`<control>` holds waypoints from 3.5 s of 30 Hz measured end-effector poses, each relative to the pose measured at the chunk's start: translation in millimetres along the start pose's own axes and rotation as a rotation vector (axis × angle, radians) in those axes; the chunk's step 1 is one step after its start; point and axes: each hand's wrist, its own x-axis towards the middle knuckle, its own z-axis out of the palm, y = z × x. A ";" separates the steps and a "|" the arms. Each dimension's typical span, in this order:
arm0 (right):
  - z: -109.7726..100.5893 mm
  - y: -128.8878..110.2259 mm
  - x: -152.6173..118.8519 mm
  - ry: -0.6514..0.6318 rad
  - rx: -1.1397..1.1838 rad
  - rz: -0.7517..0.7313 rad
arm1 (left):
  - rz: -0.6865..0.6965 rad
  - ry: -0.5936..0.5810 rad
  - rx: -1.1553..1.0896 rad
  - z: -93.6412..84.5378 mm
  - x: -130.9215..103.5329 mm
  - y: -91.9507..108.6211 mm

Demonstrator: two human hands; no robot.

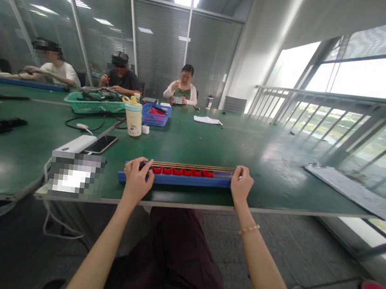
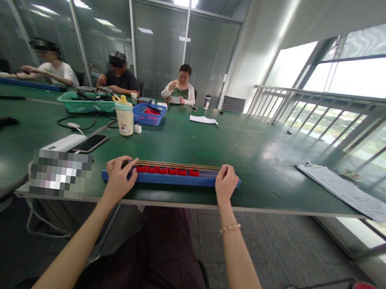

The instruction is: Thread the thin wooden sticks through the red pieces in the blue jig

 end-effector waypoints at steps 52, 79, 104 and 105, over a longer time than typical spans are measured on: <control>2.8 2.9 -1.9 -0.069 -0.232 0.022 | 0.035 0.024 0.036 2.7 -0.3 -2.1; 0.9 0.4 -0.5 -0.161 -0.114 -0.078 | 0.001 -0.002 -0.008 2.1 0.0 -1.0; -0.6 3.5 1.2 -0.135 -0.010 -0.034 | 0.006 -0.012 -0.005 -1.6 0.8 2.9; -0.9 3.3 1.2 -0.136 -0.009 -0.030 | 0.007 -0.013 -0.006 -1.3 0.7 2.7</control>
